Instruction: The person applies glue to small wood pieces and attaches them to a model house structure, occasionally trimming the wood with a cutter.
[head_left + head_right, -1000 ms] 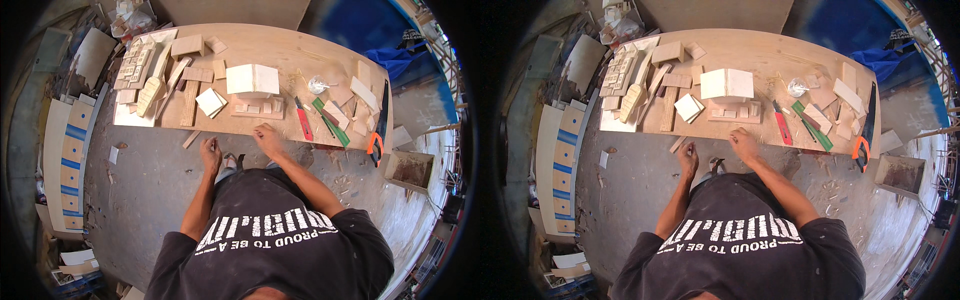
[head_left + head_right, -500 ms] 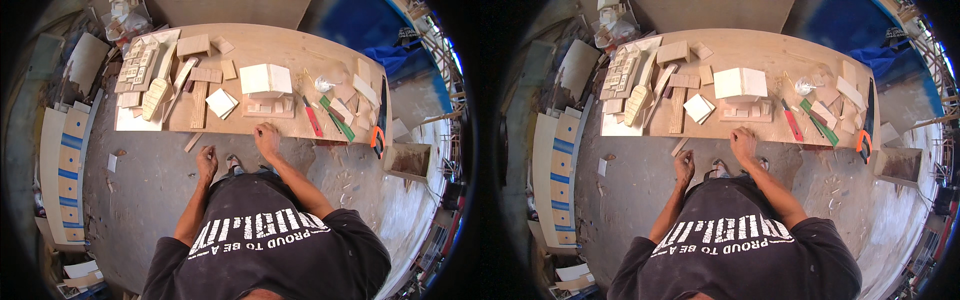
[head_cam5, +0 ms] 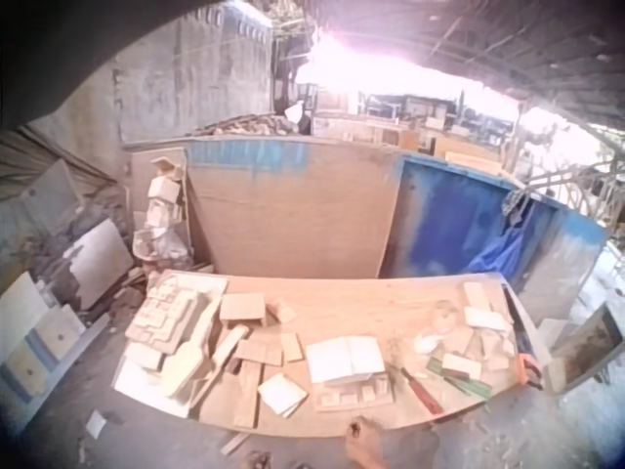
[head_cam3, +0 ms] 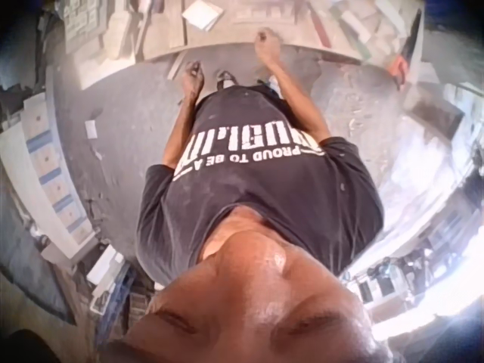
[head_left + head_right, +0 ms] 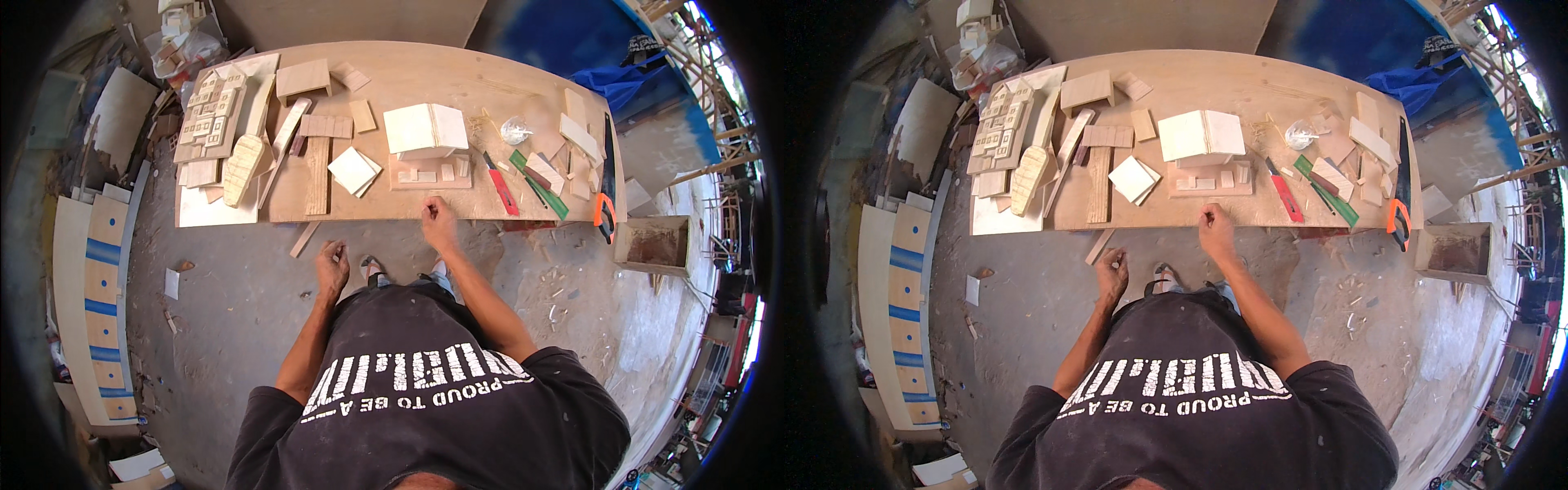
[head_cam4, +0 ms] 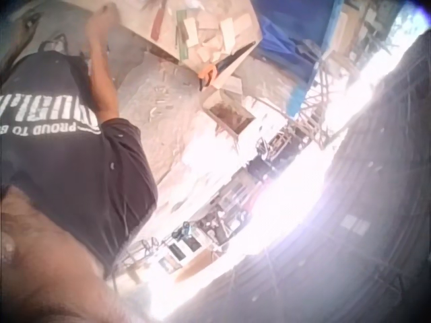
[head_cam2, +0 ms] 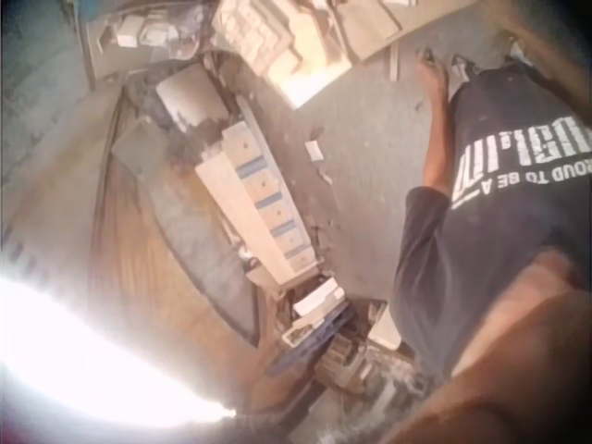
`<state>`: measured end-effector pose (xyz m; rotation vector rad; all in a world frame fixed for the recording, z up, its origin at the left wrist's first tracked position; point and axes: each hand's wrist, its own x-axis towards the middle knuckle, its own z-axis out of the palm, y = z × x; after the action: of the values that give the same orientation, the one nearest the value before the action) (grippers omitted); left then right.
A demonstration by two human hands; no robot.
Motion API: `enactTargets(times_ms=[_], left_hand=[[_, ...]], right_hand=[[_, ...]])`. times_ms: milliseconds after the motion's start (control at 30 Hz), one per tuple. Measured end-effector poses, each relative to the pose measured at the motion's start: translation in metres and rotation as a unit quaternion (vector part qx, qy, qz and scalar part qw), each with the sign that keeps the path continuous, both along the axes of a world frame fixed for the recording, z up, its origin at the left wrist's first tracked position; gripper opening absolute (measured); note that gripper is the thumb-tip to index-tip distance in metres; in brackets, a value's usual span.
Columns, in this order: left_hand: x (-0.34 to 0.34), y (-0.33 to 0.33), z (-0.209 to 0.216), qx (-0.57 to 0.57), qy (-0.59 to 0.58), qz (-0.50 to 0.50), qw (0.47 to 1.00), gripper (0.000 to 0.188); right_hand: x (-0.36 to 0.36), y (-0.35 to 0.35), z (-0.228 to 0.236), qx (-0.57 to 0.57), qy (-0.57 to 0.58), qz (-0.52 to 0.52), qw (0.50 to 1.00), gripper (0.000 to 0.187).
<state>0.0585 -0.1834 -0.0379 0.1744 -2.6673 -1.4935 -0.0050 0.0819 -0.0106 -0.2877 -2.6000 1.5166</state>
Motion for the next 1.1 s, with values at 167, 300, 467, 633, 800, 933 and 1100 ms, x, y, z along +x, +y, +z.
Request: enactTargets(times_ms=[167, 300, 467, 633, 800, 933, 1100], left_hand=[[-0.013, 0.019, 0.017, 0.048, -0.036, -0.035, 0.998, 0.019], [-0.031, 0.056, 0.049, 0.143, -0.089, -0.102, 0.980, 0.023], [-0.052, 0.120, 0.092, 0.174, -0.021, -0.143, 0.974, 0.020], [-0.062, 0.158, 0.092, 0.138, 0.055, -0.165, 0.975, 0.017], [-0.066, 0.185, 0.082, 0.064, 0.127, -0.187, 0.972, 0.015], [-0.066, 0.196, 0.082, 0.006, 0.136, -0.205, 0.969, 0.011], [-0.055, 0.192, 0.070, 0.056, 0.074, -0.152, 0.984, 0.014]], right_hand=[[0.001, 0.014, 0.007, -0.197, -0.035, -0.034, 0.979, 0.012], [0.007, 0.018, 0.033, -0.368, -0.097, -0.059, 0.923, 0.016], [0.014, 0.026, 0.048, -0.434, -0.088, -0.045, 0.896, 0.017], [0.018, 0.042, 0.062, -0.459, -0.089, -0.062, 0.882, 0.016], [0.014, 0.071, 0.061, -0.376, -0.099, -0.034, 0.921, 0.013], [0.009, 0.093, 0.054, -0.275, -0.095, 0.035, 0.956, 0.013], [0.002, 0.102, 0.047, -0.130, -0.099, 0.160, 0.974, 0.017]])
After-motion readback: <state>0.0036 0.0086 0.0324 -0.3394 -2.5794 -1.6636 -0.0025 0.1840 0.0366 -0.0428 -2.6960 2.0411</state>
